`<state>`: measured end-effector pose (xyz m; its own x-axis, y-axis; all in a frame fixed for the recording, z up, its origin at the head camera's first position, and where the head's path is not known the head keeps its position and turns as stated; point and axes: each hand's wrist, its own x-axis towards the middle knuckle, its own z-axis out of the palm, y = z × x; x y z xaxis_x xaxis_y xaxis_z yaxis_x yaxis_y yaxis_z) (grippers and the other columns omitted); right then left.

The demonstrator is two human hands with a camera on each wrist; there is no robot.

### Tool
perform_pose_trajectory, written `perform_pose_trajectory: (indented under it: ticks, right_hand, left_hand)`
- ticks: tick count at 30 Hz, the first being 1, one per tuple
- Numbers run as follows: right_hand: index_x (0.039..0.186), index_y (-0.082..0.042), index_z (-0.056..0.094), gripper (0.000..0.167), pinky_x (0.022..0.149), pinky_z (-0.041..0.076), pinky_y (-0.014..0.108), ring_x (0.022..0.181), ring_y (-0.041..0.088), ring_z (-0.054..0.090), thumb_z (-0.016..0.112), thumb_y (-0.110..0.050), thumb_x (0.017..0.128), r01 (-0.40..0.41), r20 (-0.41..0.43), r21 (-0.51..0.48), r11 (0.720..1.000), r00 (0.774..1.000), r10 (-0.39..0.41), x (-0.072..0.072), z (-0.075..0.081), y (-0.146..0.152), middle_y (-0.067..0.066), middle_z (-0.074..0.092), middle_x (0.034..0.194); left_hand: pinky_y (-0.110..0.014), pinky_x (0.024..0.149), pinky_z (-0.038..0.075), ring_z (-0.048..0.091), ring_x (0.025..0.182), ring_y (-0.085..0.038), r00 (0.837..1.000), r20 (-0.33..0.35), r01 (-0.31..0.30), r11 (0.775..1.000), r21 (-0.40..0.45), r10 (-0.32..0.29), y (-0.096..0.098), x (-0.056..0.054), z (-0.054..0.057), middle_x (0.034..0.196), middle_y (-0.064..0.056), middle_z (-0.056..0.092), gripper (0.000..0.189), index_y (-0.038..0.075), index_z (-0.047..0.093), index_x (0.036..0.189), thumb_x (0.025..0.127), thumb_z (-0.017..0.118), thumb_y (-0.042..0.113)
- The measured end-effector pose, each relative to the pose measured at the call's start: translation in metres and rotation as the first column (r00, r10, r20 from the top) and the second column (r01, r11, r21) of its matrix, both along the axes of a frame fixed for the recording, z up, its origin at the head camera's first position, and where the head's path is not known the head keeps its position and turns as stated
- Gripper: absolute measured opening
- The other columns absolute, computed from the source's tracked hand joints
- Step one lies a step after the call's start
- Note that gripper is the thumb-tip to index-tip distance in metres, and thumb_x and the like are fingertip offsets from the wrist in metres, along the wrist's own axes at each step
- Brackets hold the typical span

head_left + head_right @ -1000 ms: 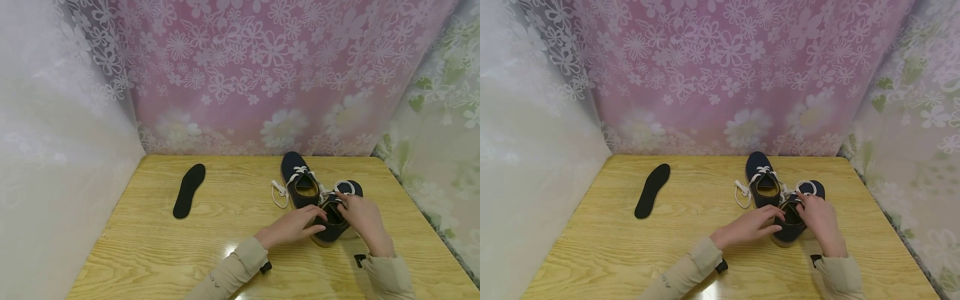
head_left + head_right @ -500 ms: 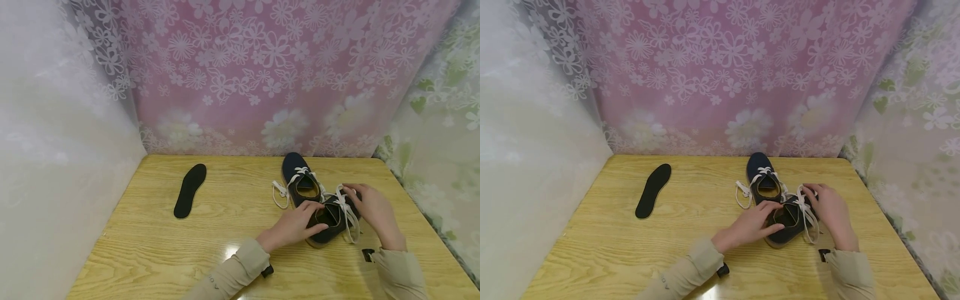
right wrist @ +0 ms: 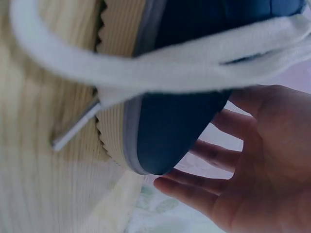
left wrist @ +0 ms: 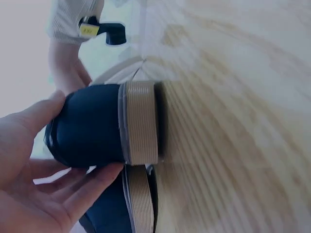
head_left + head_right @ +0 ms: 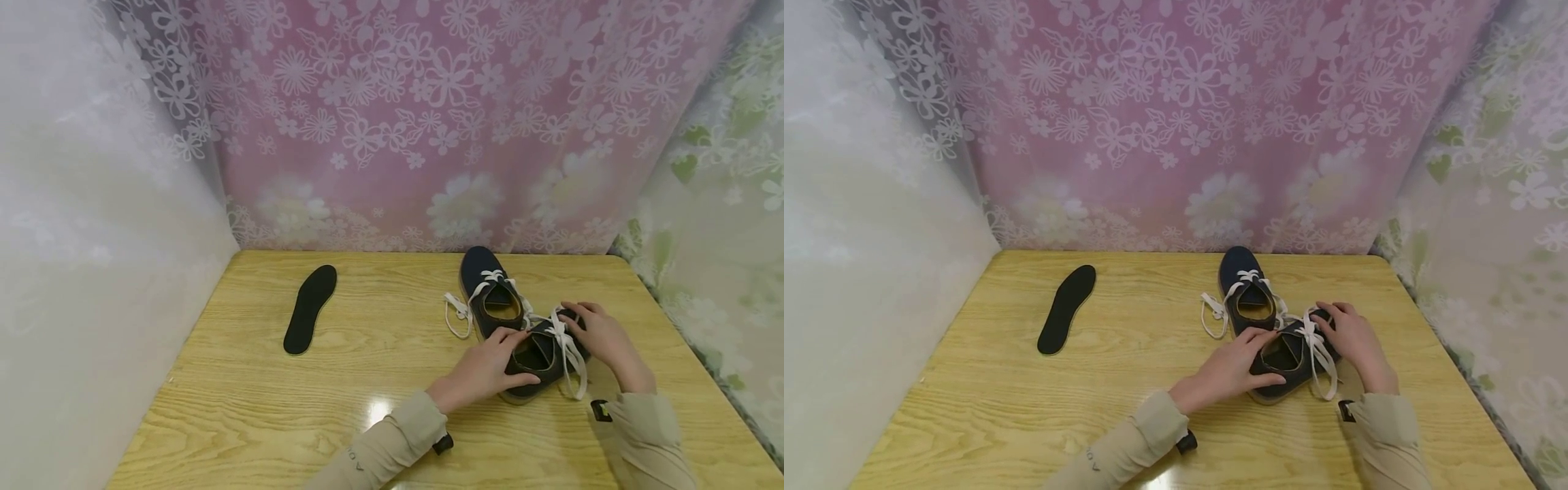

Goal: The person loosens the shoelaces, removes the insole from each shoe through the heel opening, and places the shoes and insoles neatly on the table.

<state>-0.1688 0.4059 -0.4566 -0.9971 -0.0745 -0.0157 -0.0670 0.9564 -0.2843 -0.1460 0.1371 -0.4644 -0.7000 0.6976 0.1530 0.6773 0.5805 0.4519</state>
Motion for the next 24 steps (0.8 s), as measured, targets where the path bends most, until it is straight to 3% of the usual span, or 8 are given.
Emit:
perform_pose_trajectory:
  ticks: [7, 13, 15, 19, 24]
  right_hand:
    - [0.136, 0.007, 0.056, 0.050, 0.095, 0.033, 0.073, 0.104, 0.058, 0.053, 0.052, -0.034, 0.107, 0.024, -0.039, 0.025, 0.999, 0.999, -0.023, 0.014, 0.000, -0.002, 0.044, 0.047, 0.126]
    - [0.125, 0.007, 0.064, 0.048, 0.080, 0.043, 0.066, 0.093, 0.053, 0.057, 0.055, -0.036, 0.106, 0.024, -0.031, 0.035, 0.999, 0.999, -0.023, 0.023, 0.002, -0.006, 0.041, 0.054, 0.116]
    - [0.121, 0.006, 0.066, 0.046, 0.075, 0.046, 0.062, 0.088, 0.049, 0.060, 0.056, -0.036, 0.105, 0.015, -0.030, 0.033, 0.999, 0.999, -0.014, 0.025, 0.003, -0.007, 0.038, 0.058, 0.111]
    - [0.111, 0.003, 0.071, 0.039, 0.072, 0.050, 0.059, 0.087, 0.045, 0.064, 0.060, -0.034, 0.104, -0.009, -0.024, 0.016, 1.000, 1.000, 0.010, 0.029, 0.005, -0.010, 0.029, 0.066, 0.103]
    - [0.108, 0.000, 0.073, 0.034, 0.073, 0.052, 0.058, 0.090, 0.044, 0.066, 0.063, -0.031, 0.102, -0.032, -0.007, -0.008, 0.999, 0.999, 0.032, 0.033, 0.008, -0.013, 0.024, 0.071, 0.102]
  left_hand:
    - [-0.017, 0.093, 0.049, 0.060, 0.119, -0.006, 0.993, 0.067, 0.097, 0.995, 0.007, -0.098, -0.020, -0.010, -0.001, 0.153, 0.006, 0.044, 0.076, 0.025, 0.038, 0.157, 0.094, 0.062, 0.061]
    - [-0.014, 0.078, 0.045, 0.057, 0.091, 0.001, 0.975, 0.131, 0.175, 0.984, 0.030, -0.178, -0.039, -0.017, -0.003, 0.155, 0.007, 0.042, 0.075, 0.026, 0.037, 0.158, 0.095, 0.063, 0.057]
    - [-0.014, 0.076, 0.045, 0.057, 0.089, 0.000, 0.967, 0.152, 0.198, 0.979, 0.042, -0.202, -0.047, -0.019, -0.002, 0.156, 0.006, 0.041, 0.073, 0.026, 0.037, 0.158, 0.096, 0.064, 0.055]
    - [-0.016, 0.081, 0.048, 0.061, 0.102, -0.003, 0.954, 0.179, 0.233, 0.970, 0.066, -0.242, -0.061, -0.022, 0.000, 0.156, 0.005, 0.043, 0.070, 0.025, 0.038, 0.158, 0.098, 0.065, 0.049]
    - [-0.020, 0.090, 0.049, 0.058, 0.121, -0.008, 0.950, 0.181, 0.247, 0.967, 0.061, -0.254, -0.074, -0.024, 0.001, 0.155, 0.005, 0.044, 0.068, 0.025, 0.039, 0.158, 0.098, 0.065, 0.046]
